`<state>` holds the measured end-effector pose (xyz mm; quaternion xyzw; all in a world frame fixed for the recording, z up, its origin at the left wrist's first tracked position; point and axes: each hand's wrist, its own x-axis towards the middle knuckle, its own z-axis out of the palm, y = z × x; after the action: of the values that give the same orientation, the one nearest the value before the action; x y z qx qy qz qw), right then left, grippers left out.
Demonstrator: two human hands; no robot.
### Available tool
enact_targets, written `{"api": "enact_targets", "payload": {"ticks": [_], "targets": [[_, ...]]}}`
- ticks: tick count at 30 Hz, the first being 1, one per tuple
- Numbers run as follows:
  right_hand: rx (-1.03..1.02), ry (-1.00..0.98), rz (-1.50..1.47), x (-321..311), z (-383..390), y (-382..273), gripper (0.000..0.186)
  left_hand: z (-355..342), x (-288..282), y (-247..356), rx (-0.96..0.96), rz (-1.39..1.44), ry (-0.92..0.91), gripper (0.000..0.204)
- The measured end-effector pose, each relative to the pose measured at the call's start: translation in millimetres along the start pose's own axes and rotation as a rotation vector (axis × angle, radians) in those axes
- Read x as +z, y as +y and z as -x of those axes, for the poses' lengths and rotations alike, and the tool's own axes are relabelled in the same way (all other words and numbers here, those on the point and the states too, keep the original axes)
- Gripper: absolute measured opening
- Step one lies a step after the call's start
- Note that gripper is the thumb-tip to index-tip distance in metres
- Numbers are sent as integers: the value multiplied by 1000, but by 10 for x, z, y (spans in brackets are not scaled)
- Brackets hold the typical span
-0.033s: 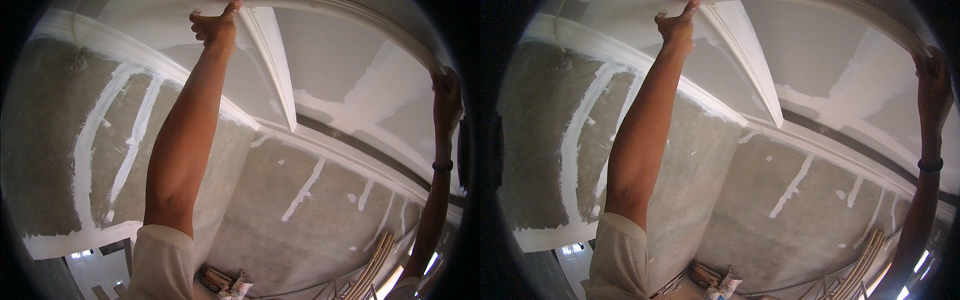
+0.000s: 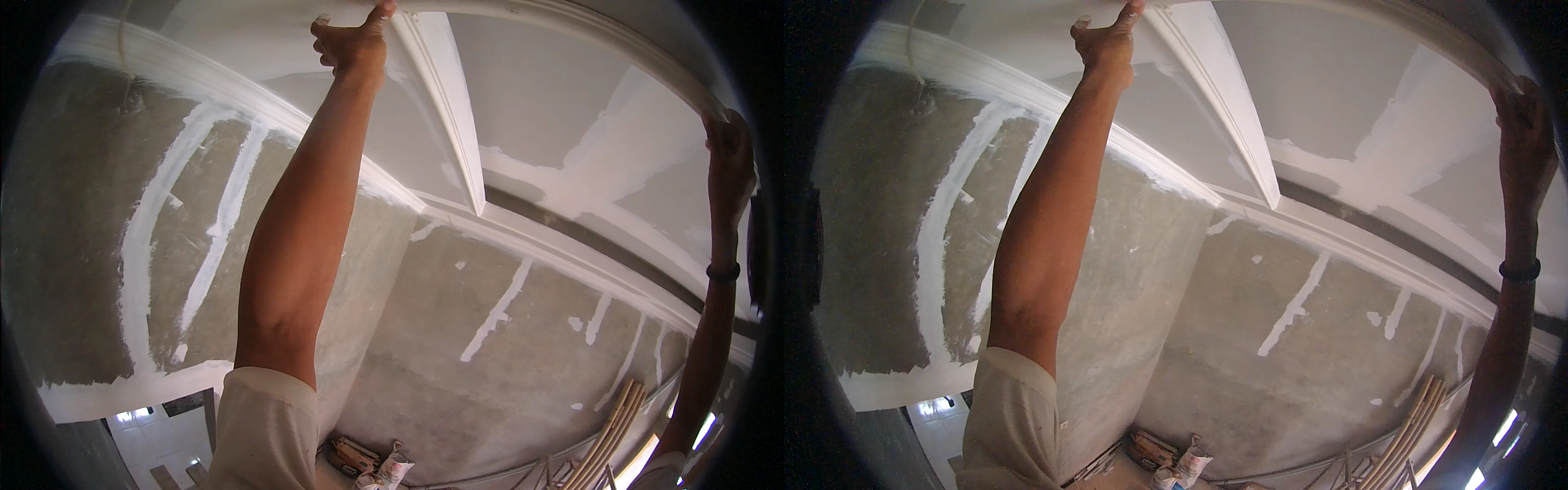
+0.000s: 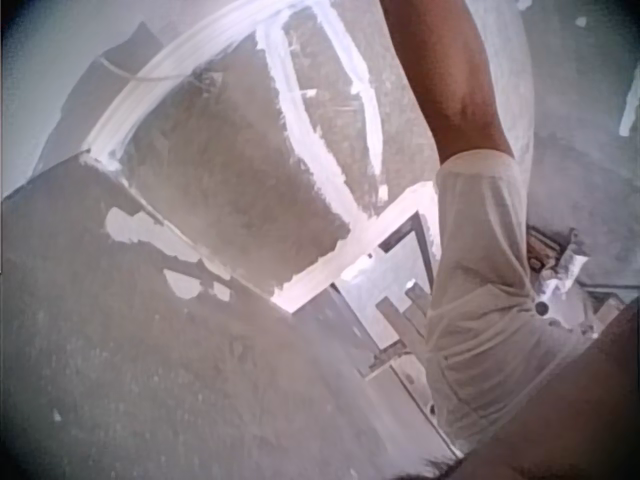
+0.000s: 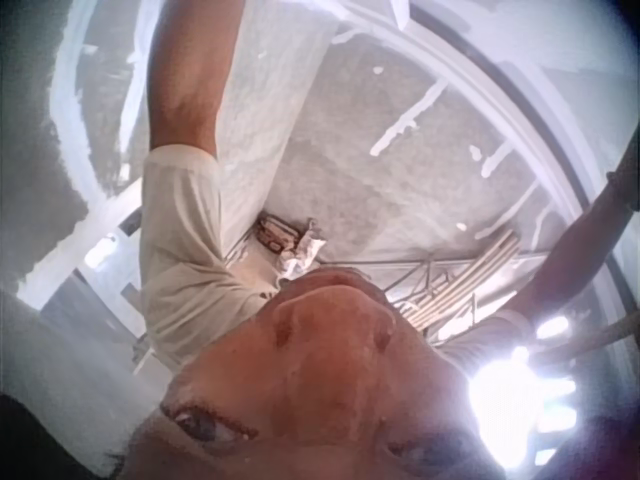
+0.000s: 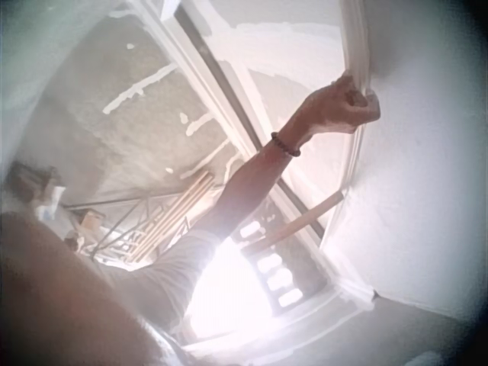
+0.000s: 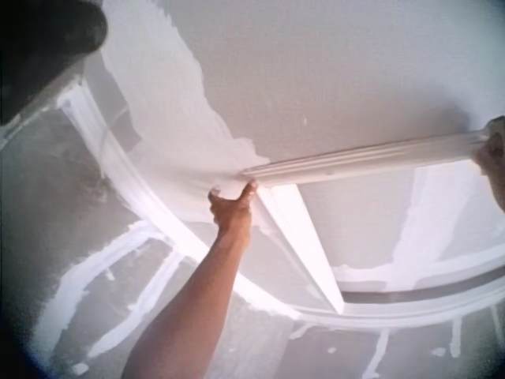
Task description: The person positions and secures a long piece of decorative white trim into the corner where the ceiling meets the wall, using their hands to align it and apply pressure with a paste-like substance already on their fingers.
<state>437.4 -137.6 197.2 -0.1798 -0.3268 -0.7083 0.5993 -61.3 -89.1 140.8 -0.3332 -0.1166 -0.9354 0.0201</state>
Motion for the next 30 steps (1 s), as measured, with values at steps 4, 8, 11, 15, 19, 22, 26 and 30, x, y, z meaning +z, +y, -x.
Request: {"api": "enact_targets", "payload": {"ticks": [4, 8, 11, 15, 19, 22, 26, 30], "targets": [[21, -101, 35, -10, -11, 39, 51, 62, -48, -4, 152, -184, 49, 91], [33, -76, 23, 10, -1, 16, 51, 69, -109, -55, 349, -492, 61, 68], [15, -21, 14, 22, 18, -22, 50, 36, -71, -99, 387, -392, 21, 59], [-54, -13, 3, -5, 17, -59, 45, -31, 47, -83, 440, -435, 73, 57], [4, -73, 5, -47, 7, -92, 47, -10, 110, -59, 448, -576, 96, 54], [-11, -37, -5, -43, 12, -114, 46, 32, 138, -43, 480, -727, 139, 53], [-119, 38, 1, -7, 25, -101, 44, 74, 172, -24, 516, -788, 173, 52], [-58, 0, -8, 10, 29, -81, 44, 149, 207, -34, 578, -824, 187, 51]]}}
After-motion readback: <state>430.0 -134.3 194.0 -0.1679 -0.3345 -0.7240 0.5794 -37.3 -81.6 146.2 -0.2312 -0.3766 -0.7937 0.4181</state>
